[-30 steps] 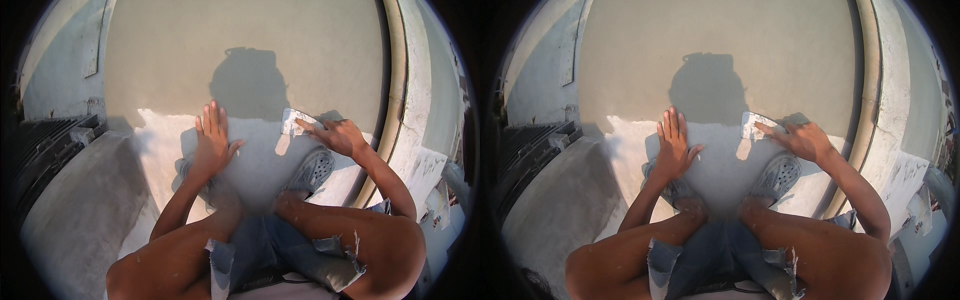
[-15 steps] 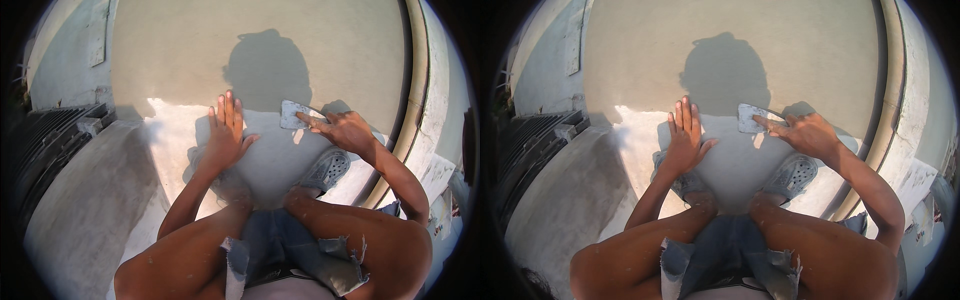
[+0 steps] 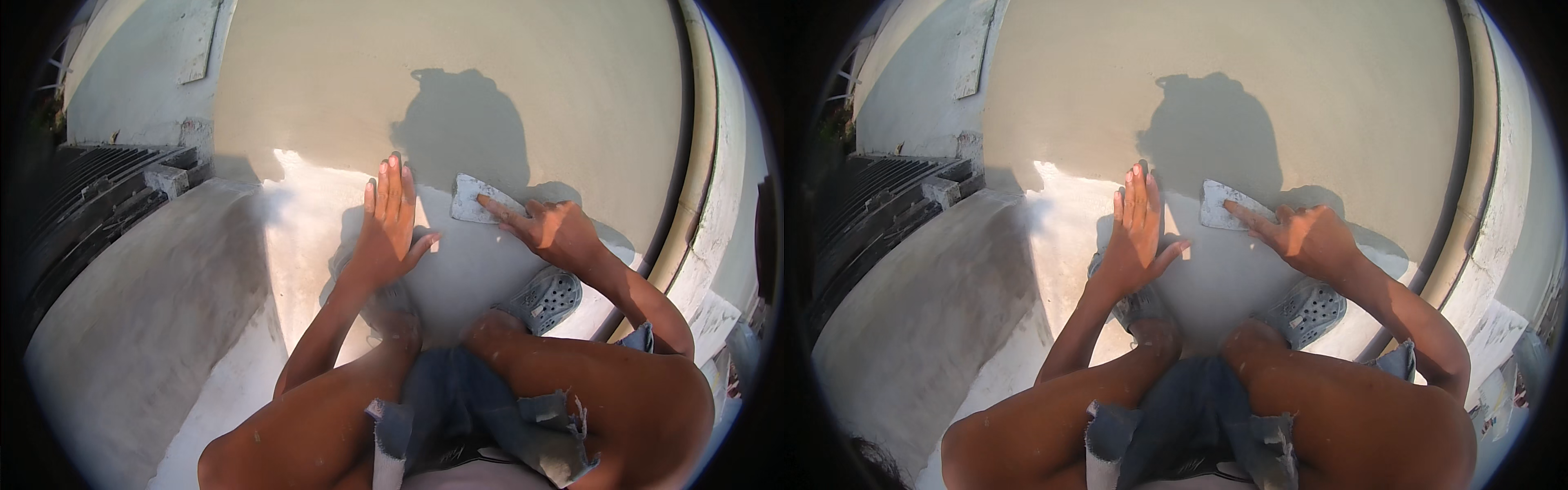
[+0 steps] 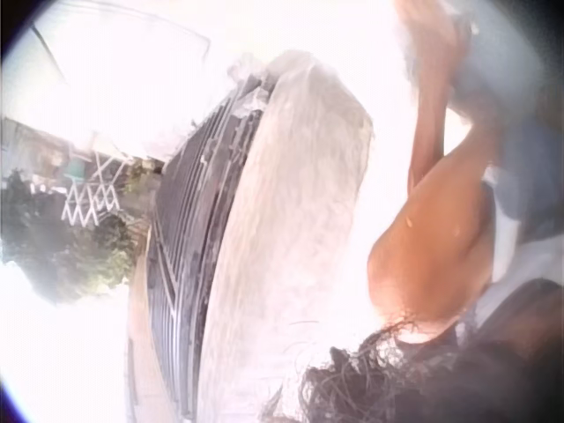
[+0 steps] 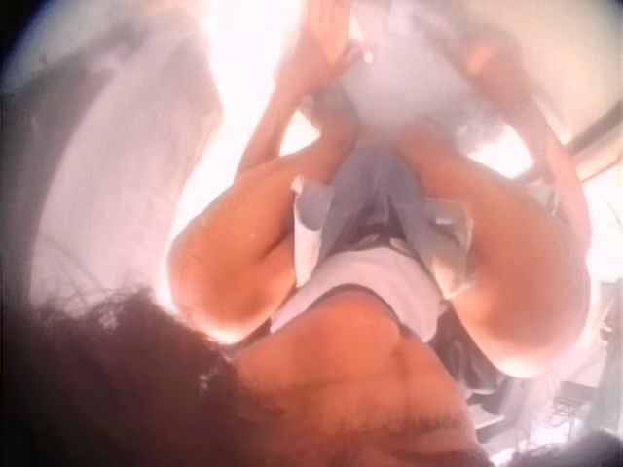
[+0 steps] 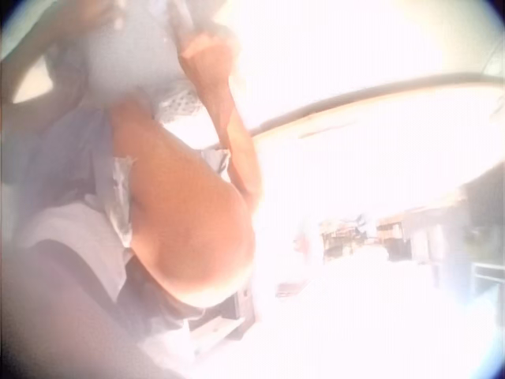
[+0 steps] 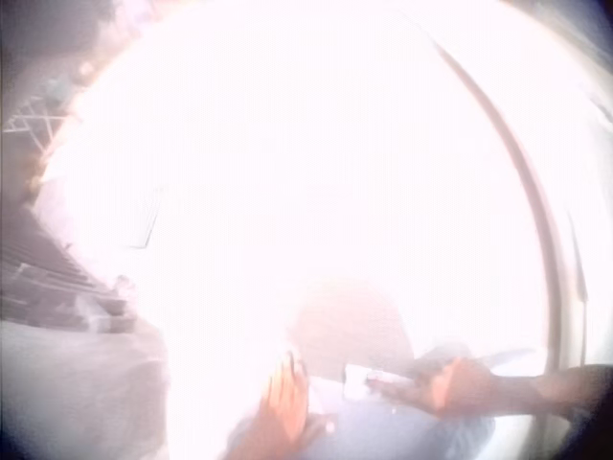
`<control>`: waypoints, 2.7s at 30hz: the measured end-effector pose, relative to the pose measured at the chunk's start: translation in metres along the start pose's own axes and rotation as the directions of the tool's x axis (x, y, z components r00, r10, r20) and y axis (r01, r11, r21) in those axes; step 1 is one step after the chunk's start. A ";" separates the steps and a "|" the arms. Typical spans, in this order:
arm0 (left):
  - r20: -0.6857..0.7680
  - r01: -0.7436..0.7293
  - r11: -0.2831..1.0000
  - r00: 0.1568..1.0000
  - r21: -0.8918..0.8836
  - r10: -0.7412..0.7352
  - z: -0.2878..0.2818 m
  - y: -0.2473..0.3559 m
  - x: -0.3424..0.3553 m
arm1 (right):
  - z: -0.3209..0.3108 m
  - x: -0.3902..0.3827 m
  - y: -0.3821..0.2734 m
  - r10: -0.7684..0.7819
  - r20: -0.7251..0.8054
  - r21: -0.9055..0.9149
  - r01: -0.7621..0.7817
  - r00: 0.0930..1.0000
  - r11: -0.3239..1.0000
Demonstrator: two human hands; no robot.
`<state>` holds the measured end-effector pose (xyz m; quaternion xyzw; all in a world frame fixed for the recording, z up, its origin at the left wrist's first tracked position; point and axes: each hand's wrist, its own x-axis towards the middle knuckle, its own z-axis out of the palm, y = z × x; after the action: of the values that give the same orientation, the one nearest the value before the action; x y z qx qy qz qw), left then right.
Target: The person smooths a wet concrete surface using a hand trowel and their left hand. They repeatedly scrape and flatten the material along the edge of a circular area, gradually extending the smoothed section.
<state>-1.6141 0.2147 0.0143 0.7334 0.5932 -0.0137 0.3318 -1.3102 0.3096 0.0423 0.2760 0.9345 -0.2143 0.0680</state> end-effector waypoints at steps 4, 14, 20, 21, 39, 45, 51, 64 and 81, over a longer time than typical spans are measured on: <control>-0.064 0.090 0.996 0.994 0.004 -0.089 -0.016 -0.010 -0.014 | -0.002 0.017 -0.012 0.021 0.026 0.030 -0.022 0.999 0.999; -0.121 0.193 0.977 0.972 -0.087 -0.203 -0.004 -0.057 -0.032 | -0.007 0.057 -0.031 0.014 0.040 -0.058 -0.012 0.999 0.998; -0.220 0.200 0.957 0.944 -0.209 -0.246 -0.001 -0.057 -0.033 | -0.003 0.081 -0.041 -0.008 0.044 -0.099 0.013 0.999 0.995; -0.237 0.206 0.948 0.935 -0.241 -0.263 -0.002 -0.058 -0.033 | -0.003 0.087 -0.043 -0.009 0.053 -0.106 0.014 0.999 0.994; -0.494 0.156 0.842 0.749 -0.517 -0.442 0.004 -0.068 -0.040 | 0.000 0.164 -0.069 -0.058 0.089 -0.066 0.064 0.994 0.996; -0.551 0.140 0.839 0.696 -0.525 -0.461 0.008 -0.068 -0.040 | -0.001 0.183 -0.076 -0.086 0.097 -0.089 0.095 0.991 0.991; -0.597 0.109 0.827 0.641 -0.552 -0.483 0.008 -0.068 -0.042 | 0.002 0.207 -0.081 -0.129 0.099 -0.030 0.133 0.987 0.991; -0.584 0.172 0.915 0.723 -0.365 -0.369 0.007 -0.066 -0.042 | -0.032 0.119 -0.077 -0.077 0.122 -0.034 0.082 0.990 0.996; -0.100 -0.033 0.998 0.995 -0.055 0.027 0.032 0.000 -0.034 | -0.020 -0.058 -0.022 0.326 0.138 -0.001 -0.329 0.935 0.944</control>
<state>-1.6125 0.1691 0.0037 0.7325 0.5978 0.0444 0.3227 -1.2738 0.2730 0.0824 0.4130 0.8664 -0.2286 0.1631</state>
